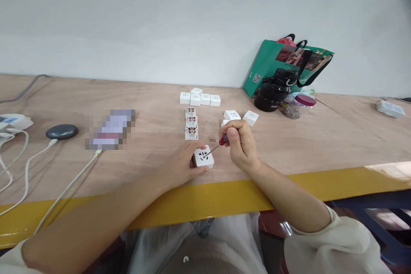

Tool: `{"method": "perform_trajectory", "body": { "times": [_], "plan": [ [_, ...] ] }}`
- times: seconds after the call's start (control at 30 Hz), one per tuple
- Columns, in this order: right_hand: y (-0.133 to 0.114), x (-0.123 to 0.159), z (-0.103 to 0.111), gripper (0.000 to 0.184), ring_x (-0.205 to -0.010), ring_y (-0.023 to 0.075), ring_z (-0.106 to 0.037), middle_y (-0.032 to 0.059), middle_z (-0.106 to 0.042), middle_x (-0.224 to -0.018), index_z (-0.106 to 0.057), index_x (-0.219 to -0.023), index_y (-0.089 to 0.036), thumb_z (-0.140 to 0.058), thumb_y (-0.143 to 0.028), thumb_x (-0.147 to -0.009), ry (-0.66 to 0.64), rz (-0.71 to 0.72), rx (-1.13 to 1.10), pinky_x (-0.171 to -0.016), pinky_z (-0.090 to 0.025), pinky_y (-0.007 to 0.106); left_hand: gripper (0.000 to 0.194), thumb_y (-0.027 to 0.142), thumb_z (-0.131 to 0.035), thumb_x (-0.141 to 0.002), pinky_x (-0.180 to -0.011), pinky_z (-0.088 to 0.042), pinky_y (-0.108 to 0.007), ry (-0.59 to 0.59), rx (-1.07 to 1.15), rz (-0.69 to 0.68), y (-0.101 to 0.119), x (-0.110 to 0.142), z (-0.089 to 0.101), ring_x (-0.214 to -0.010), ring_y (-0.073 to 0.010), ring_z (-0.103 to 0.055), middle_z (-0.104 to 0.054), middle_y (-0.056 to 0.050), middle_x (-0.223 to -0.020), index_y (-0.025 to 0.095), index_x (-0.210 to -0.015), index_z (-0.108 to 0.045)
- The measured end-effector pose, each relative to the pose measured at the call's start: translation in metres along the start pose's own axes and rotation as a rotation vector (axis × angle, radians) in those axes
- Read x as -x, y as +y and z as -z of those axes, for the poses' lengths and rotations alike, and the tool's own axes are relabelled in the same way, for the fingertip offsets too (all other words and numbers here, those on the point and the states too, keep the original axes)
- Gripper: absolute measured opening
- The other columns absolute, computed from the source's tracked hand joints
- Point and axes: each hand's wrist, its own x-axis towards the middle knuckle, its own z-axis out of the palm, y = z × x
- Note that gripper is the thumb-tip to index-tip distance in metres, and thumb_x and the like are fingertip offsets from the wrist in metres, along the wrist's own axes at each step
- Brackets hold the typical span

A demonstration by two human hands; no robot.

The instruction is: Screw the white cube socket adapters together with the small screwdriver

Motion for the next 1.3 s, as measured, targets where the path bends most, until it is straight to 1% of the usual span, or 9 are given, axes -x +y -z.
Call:
{"method": "perform_trajectory", "body": {
  "times": [0.13,0.3,0.47,0.57,0.7,0.9,1.03,1.2,1.3],
  "plan": [
    [-0.007,0.000,-0.003,0.010,-0.053,0.0082,-0.053,-0.0033,-0.056,-0.073,-0.046,-0.096,-0.024,-0.048,-0.033,-0.091,0.038,-0.010,-0.084,-0.049,-0.045,0.024,0.047,0.033,-0.067,-0.074,-0.091,-0.044,-0.043,-0.034,-0.015,0.077,0.001,0.000,0.001,-0.109,-0.0268,-0.052,-0.051,-0.006,-0.122,0.024,-0.115,-0.046],
    [-0.011,-0.003,-0.003,0.017,-0.064,0.0121,-0.057,0.0002,-0.058,-0.077,-0.058,-0.103,-0.025,-0.053,-0.032,-0.088,0.074,0.041,0.093,-0.060,-0.051,0.031,0.051,0.034,-0.068,-0.073,-0.095,-0.041,-0.044,-0.072,-0.040,0.064,0.001,-0.001,0.002,-0.114,-0.0279,-0.049,-0.048,-0.005,-0.128,0.026,-0.117,-0.045],
    [-0.009,-0.001,-0.005,0.024,-0.071,0.0122,-0.060,0.0020,-0.061,-0.091,-0.052,-0.115,-0.029,-0.044,-0.023,-0.093,0.075,0.024,-0.066,-0.063,-0.055,0.032,0.046,0.033,-0.065,-0.076,-0.097,-0.040,-0.041,-0.040,-0.064,0.010,0.000,0.000,0.001,-0.116,-0.0266,-0.048,-0.049,-0.004,-0.126,0.026,-0.117,-0.045],
    [-0.010,-0.002,-0.004,0.020,-0.076,0.0143,-0.060,0.0025,-0.061,-0.091,-0.055,-0.109,-0.028,-0.050,-0.023,-0.090,0.061,0.109,0.059,-0.064,-0.055,0.033,0.046,0.034,-0.065,-0.076,-0.098,-0.040,-0.042,-0.034,-0.066,-0.003,0.000,0.000,0.000,-0.116,-0.0271,-0.048,-0.050,-0.005,-0.126,0.026,-0.116,-0.045],
    [-0.013,-0.002,-0.004,0.029,-0.068,0.0134,-0.057,0.0006,-0.059,-0.084,-0.053,-0.111,-0.029,-0.059,-0.021,-0.084,0.051,0.152,0.189,-0.061,-0.053,0.032,0.044,0.035,-0.064,-0.077,-0.098,-0.039,-0.044,-0.038,-0.058,0.010,0.001,0.000,0.000,-0.116,-0.0280,-0.048,-0.050,-0.005,-0.124,0.024,-0.115,-0.045],
    [-0.010,0.003,-0.007,0.033,-0.079,0.0150,-0.061,0.0043,-0.059,-0.098,-0.042,-0.120,-0.030,-0.047,-0.018,-0.090,0.016,0.099,-0.003,-0.065,-0.055,0.034,0.045,0.034,-0.066,-0.075,-0.097,-0.040,-0.044,-0.001,-0.008,0.018,0.003,-0.001,0.001,-0.114,-0.0275,-0.049,-0.051,-0.007,-0.122,0.024,-0.115,-0.047],
    [-0.010,0.002,-0.006,0.035,-0.074,0.0143,-0.058,0.0018,-0.058,-0.090,-0.048,-0.115,-0.030,-0.059,-0.020,-0.083,0.042,0.151,0.124,-0.063,-0.055,0.032,0.043,0.033,-0.064,-0.076,-0.097,-0.041,-0.043,-0.003,-0.003,0.012,0.004,-0.001,0.002,-0.114,-0.0268,-0.049,-0.052,-0.006,-0.122,0.024,-0.115,-0.047],
    [-0.011,-0.002,-0.001,0.039,-0.073,0.0140,-0.058,0.0033,-0.060,-0.094,-0.046,-0.126,-0.031,-0.043,-0.017,-0.090,0.000,0.113,0.067,-0.066,-0.055,0.035,0.044,0.033,-0.065,-0.075,-0.097,-0.040,-0.043,0.010,-0.008,-0.001,0.001,-0.001,0.001,-0.112,-0.0263,-0.050,-0.052,-0.005,-0.121,0.025,-0.114,-0.047],
    [-0.011,-0.003,0.001,0.041,-0.076,0.0154,-0.057,0.0010,-0.058,-0.084,-0.048,-0.125,-0.033,-0.053,-0.020,-0.086,0.030,0.137,0.134,-0.070,-0.054,0.036,0.042,0.033,-0.065,-0.076,-0.098,-0.040,-0.043,0.021,0.007,-0.024,0.000,0.000,0.001,-0.115,-0.0263,-0.049,-0.050,-0.006,-0.125,0.025,-0.114,-0.047]
  ]
}}
